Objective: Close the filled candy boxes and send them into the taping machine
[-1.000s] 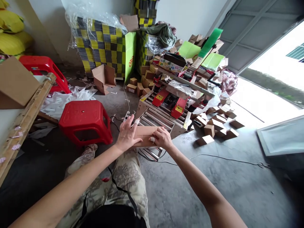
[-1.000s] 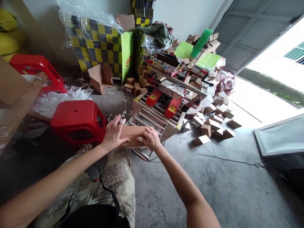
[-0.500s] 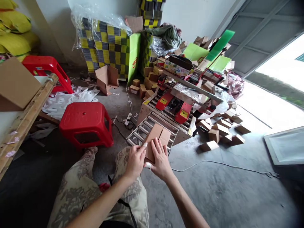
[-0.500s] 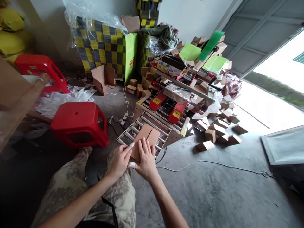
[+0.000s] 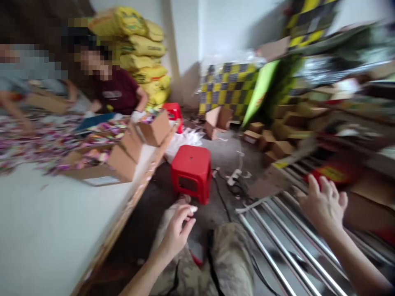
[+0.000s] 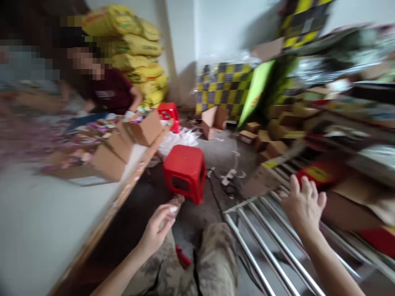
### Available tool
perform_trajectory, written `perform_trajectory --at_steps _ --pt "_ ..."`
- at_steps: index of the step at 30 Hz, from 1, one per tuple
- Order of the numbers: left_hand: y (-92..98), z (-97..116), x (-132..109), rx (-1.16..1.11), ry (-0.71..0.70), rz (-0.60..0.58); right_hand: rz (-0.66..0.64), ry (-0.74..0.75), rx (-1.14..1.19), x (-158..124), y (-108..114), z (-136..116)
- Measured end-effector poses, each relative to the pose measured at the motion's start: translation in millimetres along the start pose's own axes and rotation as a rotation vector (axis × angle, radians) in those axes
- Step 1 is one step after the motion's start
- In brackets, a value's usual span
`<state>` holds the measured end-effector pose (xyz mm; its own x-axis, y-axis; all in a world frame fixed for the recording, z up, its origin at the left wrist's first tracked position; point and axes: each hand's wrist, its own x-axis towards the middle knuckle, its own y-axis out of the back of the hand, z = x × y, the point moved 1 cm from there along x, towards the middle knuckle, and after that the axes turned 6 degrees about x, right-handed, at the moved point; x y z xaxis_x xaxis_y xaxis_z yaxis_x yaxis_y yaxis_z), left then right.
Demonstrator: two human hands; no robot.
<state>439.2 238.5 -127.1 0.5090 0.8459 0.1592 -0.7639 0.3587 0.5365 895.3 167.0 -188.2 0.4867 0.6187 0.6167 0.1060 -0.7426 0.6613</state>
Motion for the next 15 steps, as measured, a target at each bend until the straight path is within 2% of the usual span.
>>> perform_trajectory --at_steps 2,4,6,8,9,11,13,15 --pt "57.4 -20 -10 0.096 0.105 0.389 -0.229 0.099 0.16 -34 -56 -58" --pt "117.6 -42 -22 0.159 0.226 0.815 -0.529 0.148 0.435 -73 -94 -137" --pt "177.6 -66 -32 0.187 0.258 1.163 -0.77 0.145 0.66 -97 -111 -225" --pt "234.9 -94 -34 0.175 0.267 1.374 -0.884 0.161 0.824 -98 -116 -310" --pt "261.3 -109 -33 0.151 0.33 1.429 -0.907 0.178 0.891 -90 -115 -349" --pt "307.4 -138 -28 0.084 0.522 1.453 -0.916 0.217 0.997 -66 -111 -421" --pt "342.4 -164 -20 0.002 0.713 1.389 -0.885 0.28 1.06 -40 -111 -486" --pt "366.2 -186 -10 -0.08 0.834 1.267 -0.802 0.353 1.093 -21 -118 -542"
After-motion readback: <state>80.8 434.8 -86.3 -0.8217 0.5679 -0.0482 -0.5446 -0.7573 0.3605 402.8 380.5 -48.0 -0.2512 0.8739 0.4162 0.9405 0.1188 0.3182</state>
